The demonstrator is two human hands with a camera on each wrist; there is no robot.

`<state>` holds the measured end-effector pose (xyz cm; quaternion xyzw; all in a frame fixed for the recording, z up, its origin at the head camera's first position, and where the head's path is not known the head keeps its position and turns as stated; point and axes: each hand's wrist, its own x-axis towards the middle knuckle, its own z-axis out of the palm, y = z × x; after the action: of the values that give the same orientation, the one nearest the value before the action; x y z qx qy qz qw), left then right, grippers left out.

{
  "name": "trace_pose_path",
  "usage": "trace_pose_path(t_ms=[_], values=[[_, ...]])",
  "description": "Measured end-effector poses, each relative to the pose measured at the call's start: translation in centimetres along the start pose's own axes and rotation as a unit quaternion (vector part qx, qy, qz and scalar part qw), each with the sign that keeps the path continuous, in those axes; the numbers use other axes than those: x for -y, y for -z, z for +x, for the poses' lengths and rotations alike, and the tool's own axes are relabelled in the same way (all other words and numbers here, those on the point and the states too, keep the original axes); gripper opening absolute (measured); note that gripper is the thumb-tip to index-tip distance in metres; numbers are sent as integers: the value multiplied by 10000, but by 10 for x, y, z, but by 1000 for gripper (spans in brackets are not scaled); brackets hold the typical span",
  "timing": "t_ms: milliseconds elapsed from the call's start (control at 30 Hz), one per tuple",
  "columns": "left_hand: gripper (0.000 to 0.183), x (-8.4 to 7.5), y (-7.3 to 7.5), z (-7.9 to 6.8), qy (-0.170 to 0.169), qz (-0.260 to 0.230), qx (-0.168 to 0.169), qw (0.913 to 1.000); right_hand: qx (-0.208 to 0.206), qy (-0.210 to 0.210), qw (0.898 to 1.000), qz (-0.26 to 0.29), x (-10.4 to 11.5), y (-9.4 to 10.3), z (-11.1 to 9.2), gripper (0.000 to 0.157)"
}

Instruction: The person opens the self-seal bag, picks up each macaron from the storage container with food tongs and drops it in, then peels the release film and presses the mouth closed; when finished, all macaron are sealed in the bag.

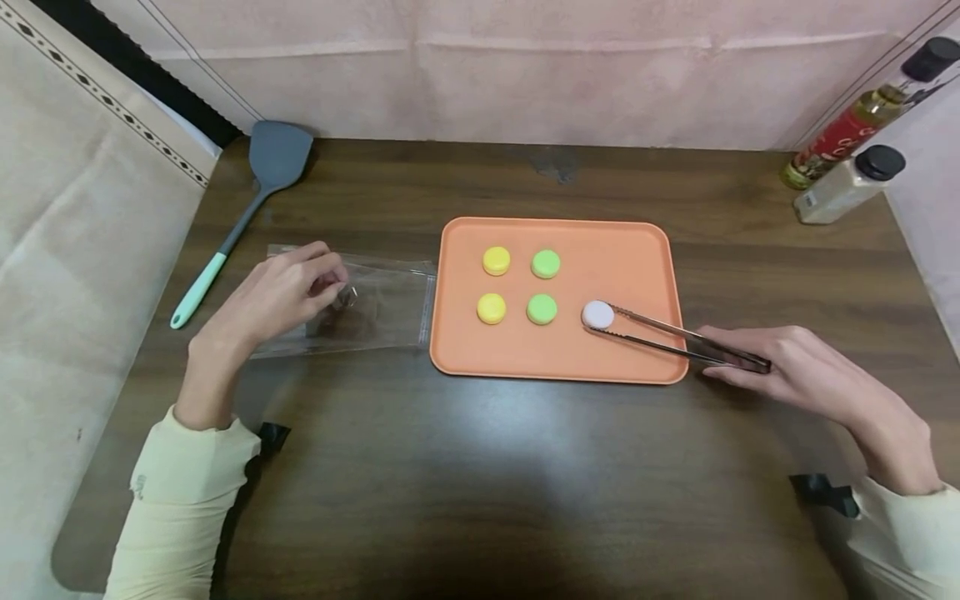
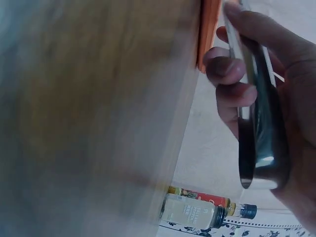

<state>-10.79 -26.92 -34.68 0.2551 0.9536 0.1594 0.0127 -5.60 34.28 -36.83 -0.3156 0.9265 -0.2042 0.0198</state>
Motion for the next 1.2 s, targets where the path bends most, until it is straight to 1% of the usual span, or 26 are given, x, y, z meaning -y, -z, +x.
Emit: trace_pose_path(t_ms=[133, 267, 433, 500, 633, 700, 800, 900, 1000, 1100, 1200], values=[[6, 0, 0, 0, -3, 27, -13, 10000, -9, -6, 10000, 60, -1, 1, 0, 54], [5, -1, 1, -1, 2, 60, -8, 10000, -72, 175, 9998, 74, -1, 2, 3, 54], [5, -1, 2, -1, 60, 70, 12, 10000, -51, 298, 9994, 160, 9, 8, 15, 54], [5, -1, 2, -1, 66, 72, 14, 10000, 34, 395, 9990, 225, 15, 11, 25, 54], [5, -1, 2, -1, 55, 82, 5, 10000, 190, 896, 9951, 368, 32, 12, 52, 48], [5, -1, 2, -1, 58, 78, -5, 10000, 273, 1065, 9929, 451, 43, 10, 68, 43], [5, -1, 2, -1, 27, 91, -26, 10000, 416, 1038, 9923, 523, 62, 5, 89, 35], [5, -1, 2, -1, -35, 98, -72, 9999, 545, 995, 9924, 473, 78, -1, 109, 23], [4, 0, 2, -2, -91, 97, -139, 9998, 550, 1133, 9916, 281, 89, -8, 127, 17], [4, 0, 3, -2, -132, 89, -174, 9997, 511, 1258, 9907, 118, 97, -13, 141, 18], [5, 0, 3, -2, -139, 101, -167, 9997, 625, 1246, 9902, 41, 106, -18, 155, 16]])
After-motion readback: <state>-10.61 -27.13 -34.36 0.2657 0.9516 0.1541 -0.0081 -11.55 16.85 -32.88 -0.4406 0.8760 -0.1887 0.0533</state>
